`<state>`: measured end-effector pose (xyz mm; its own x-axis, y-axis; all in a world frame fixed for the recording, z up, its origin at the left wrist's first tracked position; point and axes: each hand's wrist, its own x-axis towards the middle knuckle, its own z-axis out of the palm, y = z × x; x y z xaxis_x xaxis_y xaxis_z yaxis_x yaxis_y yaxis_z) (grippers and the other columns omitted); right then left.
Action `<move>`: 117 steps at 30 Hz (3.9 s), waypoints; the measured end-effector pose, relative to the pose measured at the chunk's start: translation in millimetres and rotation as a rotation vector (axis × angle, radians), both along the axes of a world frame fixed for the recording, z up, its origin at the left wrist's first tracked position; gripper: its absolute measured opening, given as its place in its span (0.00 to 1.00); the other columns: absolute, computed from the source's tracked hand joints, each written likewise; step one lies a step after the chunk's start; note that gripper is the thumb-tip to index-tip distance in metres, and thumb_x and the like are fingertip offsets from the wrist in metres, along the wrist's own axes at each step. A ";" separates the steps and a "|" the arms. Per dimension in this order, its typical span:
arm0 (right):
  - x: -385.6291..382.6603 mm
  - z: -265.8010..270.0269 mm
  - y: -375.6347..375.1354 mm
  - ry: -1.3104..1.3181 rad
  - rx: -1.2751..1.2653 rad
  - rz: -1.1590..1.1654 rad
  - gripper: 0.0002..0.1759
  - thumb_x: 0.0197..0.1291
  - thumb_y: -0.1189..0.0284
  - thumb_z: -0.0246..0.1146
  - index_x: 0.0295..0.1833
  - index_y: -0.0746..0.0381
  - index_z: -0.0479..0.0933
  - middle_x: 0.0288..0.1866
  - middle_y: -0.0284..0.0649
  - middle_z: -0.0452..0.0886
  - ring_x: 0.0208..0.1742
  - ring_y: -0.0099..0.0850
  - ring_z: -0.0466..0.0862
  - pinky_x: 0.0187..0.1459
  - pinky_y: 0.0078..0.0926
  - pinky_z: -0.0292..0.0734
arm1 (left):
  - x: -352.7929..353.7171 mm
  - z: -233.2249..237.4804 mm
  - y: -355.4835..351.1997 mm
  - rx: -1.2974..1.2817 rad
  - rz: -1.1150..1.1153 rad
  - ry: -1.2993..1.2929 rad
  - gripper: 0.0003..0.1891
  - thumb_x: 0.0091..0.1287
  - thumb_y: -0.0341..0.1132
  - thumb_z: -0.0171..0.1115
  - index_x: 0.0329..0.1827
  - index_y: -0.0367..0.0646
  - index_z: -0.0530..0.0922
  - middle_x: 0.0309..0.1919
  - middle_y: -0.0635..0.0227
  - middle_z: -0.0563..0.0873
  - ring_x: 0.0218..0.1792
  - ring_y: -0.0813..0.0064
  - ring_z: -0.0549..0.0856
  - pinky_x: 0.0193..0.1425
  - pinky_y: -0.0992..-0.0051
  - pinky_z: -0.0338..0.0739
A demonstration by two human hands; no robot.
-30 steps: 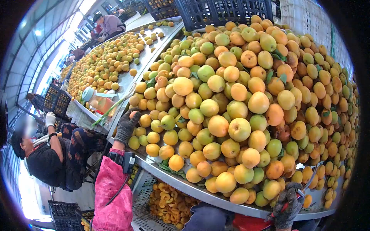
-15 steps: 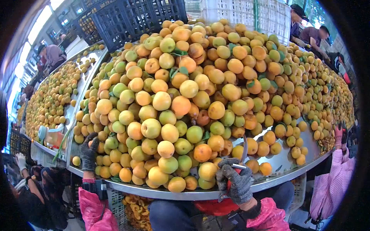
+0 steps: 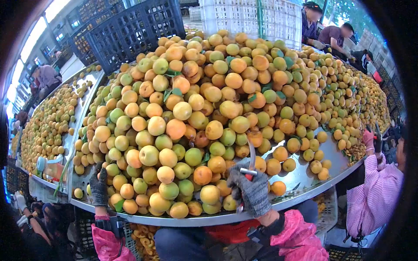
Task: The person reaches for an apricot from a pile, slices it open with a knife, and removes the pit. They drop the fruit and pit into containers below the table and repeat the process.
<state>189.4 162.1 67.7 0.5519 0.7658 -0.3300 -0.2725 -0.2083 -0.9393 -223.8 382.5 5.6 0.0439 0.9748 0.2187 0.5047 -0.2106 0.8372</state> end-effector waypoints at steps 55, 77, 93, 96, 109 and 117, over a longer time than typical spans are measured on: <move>40.1 -44.4 -54.3 -1.383 -0.059 0.206 0.14 0.46 0.73 0.67 0.42 0.59 0.79 0.28 0.44 0.81 0.28 0.44 0.82 0.31 0.36 0.74 | 112.6 73.6 -38.8 -0.010 -0.090 0.929 0.23 0.53 0.54 0.68 0.44 0.48 0.80 0.33 0.55 0.85 0.43 0.53 0.82 0.47 0.56 0.74; 36.5 -46.6 -53.7 -1.426 0.026 0.177 0.08 0.52 0.76 0.66 0.39 0.62 0.78 0.28 0.46 0.80 0.29 0.43 0.82 0.31 0.36 0.74 | 81.1 99.2 6.6 0.045 -0.135 0.811 0.25 0.53 0.43 0.69 0.56 0.50 0.77 0.41 0.59 0.82 0.44 0.56 0.84 0.46 0.59 0.79; 39.9 -48.6 -56.4 -1.283 -0.066 0.207 0.09 0.55 0.76 0.65 0.42 0.66 0.80 0.31 0.47 0.81 0.34 0.43 0.83 0.38 0.35 0.76 | -125.6 36.5 26.7 -0.166 0.286 0.891 0.32 0.53 0.53 0.69 0.57 0.45 0.76 0.51 0.53 0.82 0.52 0.53 0.81 0.56 0.61 0.76; 41.4 -53.9 -56.1 -1.284 -0.038 0.157 0.07 0.55 0.76 0.64 0.41 0.65 0.79 0.31 0.46 0.81 0.34 0.42 0.83 0.38 0.35 0.76 | -133.4 41.1 13.0 -0.168 0.240 0.910 0.37 0.53 0.59 0.68 0.61 0.45 0.74 0.54 0.53 0.81 0.54 0.52 0.80 0.62 0.61 0.72; 37.9 -43.3 -54.2 -1.174 -0.036 0.170 0.06 0.55 0.76 0.65 0.39 0.64 0.78 0.29 0.45 0.82 0.31 0.39 0.83 0.34 0.33 0.76 | -171.6 56.9 9.6 -0.268 -0.090 1.215 0.24 0.53 0.38 0.65 0.55 0.47 0.79 0.45 0.51 0.84 0.50 0.52 0.82 0.55 0.60 0.76; 37.7 -43.3 -52.9 -1.110 0.025 0.162 0.07 0.54 0.76 0.66 0.40 0.62 0.78 0.29 0.43 0.81 0.30 0.35 0.83 0.34 0.32 0.76 | -109.8 94.0 30.1 0.209 0.148 1.066 0.09 0.56 0.38 0.61 0.36 0.44 0.80 0.32 0.55 0.82 0.35 0.52 0.84 0.38 0.58 0.79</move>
<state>227.1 109.2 24.4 0.4240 0.8546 0.2999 0.7469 -0.1427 -0.6495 -333.6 412.6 99.6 0.1940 0.9340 0.2999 0.9805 -0.1749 -0.0896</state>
